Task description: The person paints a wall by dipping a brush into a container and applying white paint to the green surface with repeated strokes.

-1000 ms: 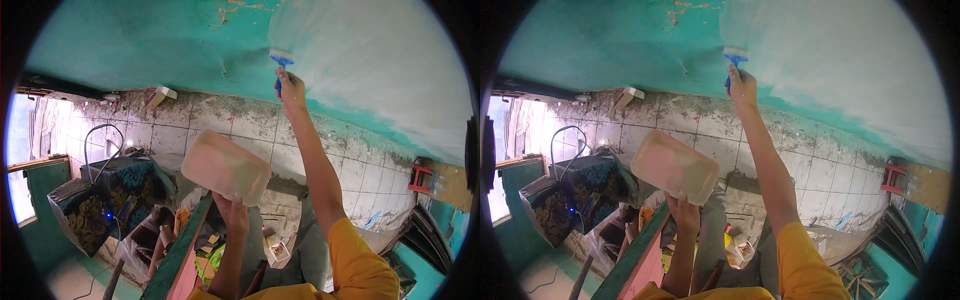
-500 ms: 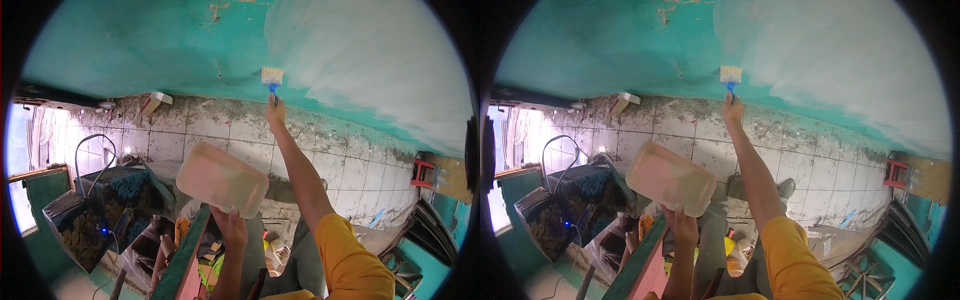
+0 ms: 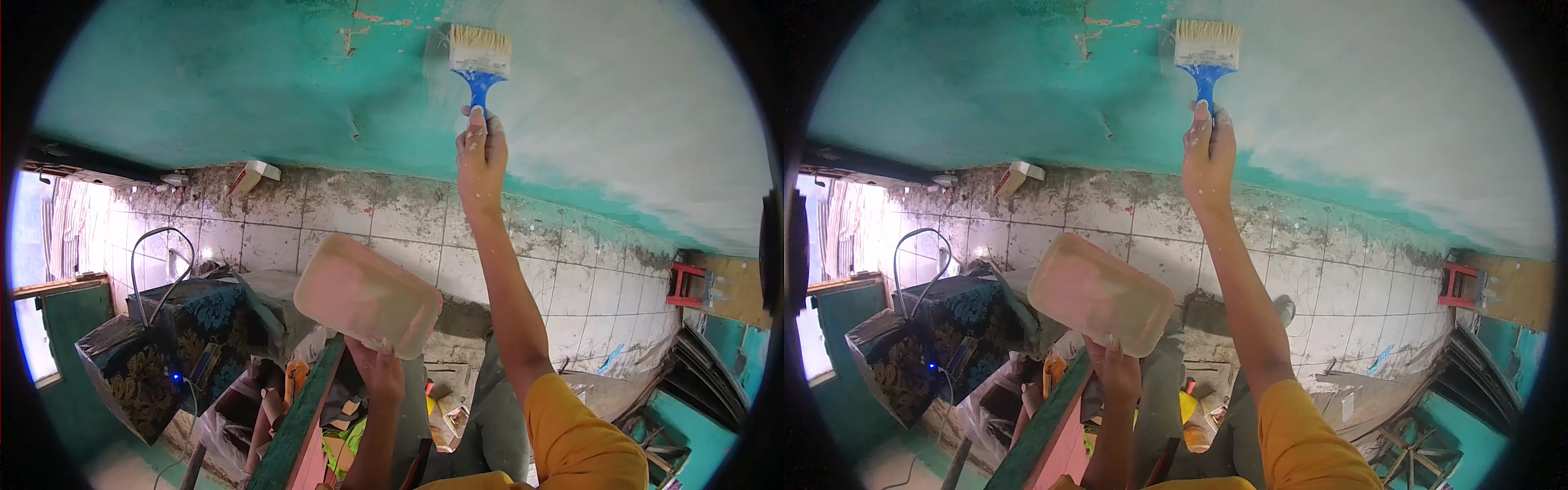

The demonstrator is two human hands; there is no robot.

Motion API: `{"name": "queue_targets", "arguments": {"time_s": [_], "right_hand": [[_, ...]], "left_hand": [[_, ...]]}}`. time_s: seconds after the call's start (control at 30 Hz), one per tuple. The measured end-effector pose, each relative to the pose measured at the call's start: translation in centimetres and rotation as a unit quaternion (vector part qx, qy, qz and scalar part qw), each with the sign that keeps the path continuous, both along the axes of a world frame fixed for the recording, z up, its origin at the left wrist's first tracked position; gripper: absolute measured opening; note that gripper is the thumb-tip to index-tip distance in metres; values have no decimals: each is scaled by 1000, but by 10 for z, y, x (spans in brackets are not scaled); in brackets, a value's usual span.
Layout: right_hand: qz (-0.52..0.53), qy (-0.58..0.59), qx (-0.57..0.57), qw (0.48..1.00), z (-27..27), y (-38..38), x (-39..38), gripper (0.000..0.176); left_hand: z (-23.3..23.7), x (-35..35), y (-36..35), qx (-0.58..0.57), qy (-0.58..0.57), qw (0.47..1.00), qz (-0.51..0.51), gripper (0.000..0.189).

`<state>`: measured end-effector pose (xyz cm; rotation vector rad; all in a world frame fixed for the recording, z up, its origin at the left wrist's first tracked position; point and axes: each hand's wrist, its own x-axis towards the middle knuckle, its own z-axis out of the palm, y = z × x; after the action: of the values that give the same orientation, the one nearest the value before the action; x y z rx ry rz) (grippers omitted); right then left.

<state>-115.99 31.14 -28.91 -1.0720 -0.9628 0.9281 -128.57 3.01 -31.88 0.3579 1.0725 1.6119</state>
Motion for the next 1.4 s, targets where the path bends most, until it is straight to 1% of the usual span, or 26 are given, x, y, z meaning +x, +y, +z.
{"name": "queue_targets", "arguments": {"time_s": [0.03, 0.1, 0.17, 0.2, 0.23, 0.27, 0.33, 0.37, 0.43, 0.57, 0.63, 0.67, 0.7, 0.73, 0.77, 0.8, 0.83, 0.93, 1.07, 1.13, 1.17, 1.2, 1.23, 1.27, 1.33, 1.4], "right_hand": [[0, 0, -1, 1000, -16, 4, 0, 42], [-5, 36, -4, 999, -85, 19, 4, 40], [-41, -39, -93, 994, -180, 26, 12, 33], [-62, -120, -93, 986, -221, 22, 15, 32], [-84, -200, -92, 972, -249, 21, 18, 31], [-87, -197, -94, 972, -261, 19, 22, 31], [8, -152, -312, 938, -268, 10, 28, 32], [7, -150, -316, 937, -272, 4, 27, 32], [45, 100, -389, 915, -240, 0, 23, 32], [87, 129, -374, 914, -166, 7, 27, 30], [105, 122, -285, 945, -109, 9, 28, 32], [106, 121, -286, 945, -77, 7, 26, 32], [98, 101, -241, 960, -44, 1, 22, 33], [90, 81, -194, 973, -25, -3, 18, 35], [91, 81, -195, 973, -21, -8, 13, 35], [74, 67, -144, 985, -19, -13, 9, 38], [56, 52, -93, 993, -19, -15, 6, 40], [22, 60, -97, 993, -62, -5, 1, 42], [-13, 43, -154, 987, -207, 21, 9, 36], [-63, -125, -115, 983, -272, 21, 6, 32], [-62, -121, -120, 983, -275, 12, 2, 32], [-31, -57, -247, 967, -276, 3, 1, 30], [2, 6, -368, 930, -274, -2, 1, 29], [3, 6, -368, 930, -271, -4, 0, 29], [39, 79, -433, 897, -275, -8, 2, 31], [52, 103, -415, 902, -259, -4, 6, 33]], "left_hand": [[-1, 0, 0, 3, -3, 1000, 0, 68], [-1, 0, 0, 4, -6, 1000, -1, 68], [5, -2, 2, -22, -37, 999, 8, 76], [5, -3, 1, -22, -36, 999, 4, 76], [4, -5, 1, -23, -31, 999, 7, 76], [3, -7, 0, -26, -24, 999, 11, 75], [12, -10, 3, -32, -19, 999, 8, 75], [15, -12, 3, -36, -18, 999, 7, 75], [5, -17, -2, -41, -15, 999, 9, 75], [9, -17, 1, -48, -29, 998, 21, 75], [8, -19, 1, -42, -28, 999, 15, 76], [8, -19, 1, -36, -27, 999, 9, 76], [9, -18, 2, -37, -28, 999, 10, 76], [9, -17, 4, -30, -28, 999, 6, 76], [9, -17, 6, -23, -28, 999, 3, 76], [8, -16, 7, -25, -27, 999, 4, 76], [7, -15, 6, -25, -23, 999, 1, 76], [3, -14, 4, -32, -20, 999, -1, 78], [0, -11, 2, -48, -6, 999, -2, 80], [-10, -12, -4, -58, 13, 998, -7, 74], [-14, -14, -9, -66, 28, 997, -9, 68], [-17, -14, -10, -68, 29, 997, -7, 68], [-18, -14, -10, -54, 26, 998, -13, 68], [-18, -15, -10, -40, 26, 999, -20, 68], [-12, -14, -8, -46, 20, 999, -14, 69], [-3, -12, -6, -53, 9, 999, -8, 69]]}}
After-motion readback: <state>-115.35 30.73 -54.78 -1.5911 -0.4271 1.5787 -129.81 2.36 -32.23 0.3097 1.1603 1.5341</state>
